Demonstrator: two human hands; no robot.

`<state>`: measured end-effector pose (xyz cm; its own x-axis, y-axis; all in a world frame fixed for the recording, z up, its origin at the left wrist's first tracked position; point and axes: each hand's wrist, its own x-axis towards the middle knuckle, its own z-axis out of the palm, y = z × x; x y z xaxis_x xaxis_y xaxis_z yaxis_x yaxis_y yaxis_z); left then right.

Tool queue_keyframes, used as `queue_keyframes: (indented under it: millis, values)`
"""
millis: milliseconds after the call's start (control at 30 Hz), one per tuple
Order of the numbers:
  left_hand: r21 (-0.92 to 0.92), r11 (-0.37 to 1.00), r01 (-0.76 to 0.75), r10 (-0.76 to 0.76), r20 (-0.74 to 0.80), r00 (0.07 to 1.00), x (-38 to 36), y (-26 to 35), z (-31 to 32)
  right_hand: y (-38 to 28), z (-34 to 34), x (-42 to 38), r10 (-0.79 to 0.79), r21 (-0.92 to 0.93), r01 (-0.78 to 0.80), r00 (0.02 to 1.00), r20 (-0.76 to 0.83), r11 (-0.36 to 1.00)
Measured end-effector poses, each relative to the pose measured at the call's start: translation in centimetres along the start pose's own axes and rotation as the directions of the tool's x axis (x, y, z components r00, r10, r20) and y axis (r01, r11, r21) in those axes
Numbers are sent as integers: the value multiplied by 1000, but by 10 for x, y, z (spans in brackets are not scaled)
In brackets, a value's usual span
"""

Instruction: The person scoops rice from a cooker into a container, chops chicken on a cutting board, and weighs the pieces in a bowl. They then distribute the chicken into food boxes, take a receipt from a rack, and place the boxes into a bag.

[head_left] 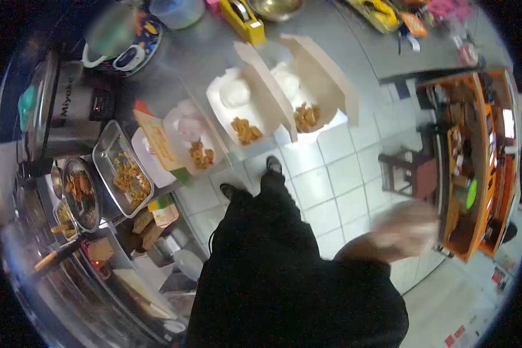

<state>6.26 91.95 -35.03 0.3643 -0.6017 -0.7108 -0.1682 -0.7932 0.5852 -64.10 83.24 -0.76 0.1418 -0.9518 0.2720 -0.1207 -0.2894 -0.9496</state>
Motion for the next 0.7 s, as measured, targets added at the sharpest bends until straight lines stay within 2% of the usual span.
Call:
queue_keyframes:
  millis: [33, 100, 167, 233, 333, 433, 500, 567, 633, 700]
  values:
    - [-39, 999, 29, -29, -4, 1000, 0, 7, -5, -12, -14, -15, -66, 151, 95, 981, -184, 984]
    - [-151, 986, 77, -78, -1, 997, 2, 28, -2, -35, -35, -28, -137, 245, 235, 923, -359, 941]
    - [-280, 952, 121, -131, -16, 991, 5, 37, 0, -49, -50, -39, -173, 280, 315, 885, -433, 907]
    - [-415, 897, 152, -186, -42, 982, 2, 52, 8, -56, -56, -32, -196, 318, 344, 888, -416, 884]
    - [-625, 753, 206, -318, -72, 945, 5, 65, 22, -58, -49, 0, -226, 370, 336, 923, -310, 866]
    - [-771, 596, 223, -423, -65, 904, 9, 56, 33, -57, -30, 45, -234, 377, 259, 966, -112, 889]
    - [-670, 740, 62, -175, -103, 979, 25, -4, 31, -58, -10, 77, -211, 337, 187, 977, 35, 923]
    - [-560, 815, -149, 88, -135, 987, 24, -37, 40, -57, 30, 117, -162, 221, 111, 961, 223, 969]
    - [-736, 676, -10, -110, -115, 987, 13, -61, 53, -55, 93, 162, -69, -2, 76, 908, 414, 997]
    - [-785, 606, 125, -279, -62, 958, -1, -70, 56, -40, 183, 208, 27, -266, 126, 862, 506, 956]
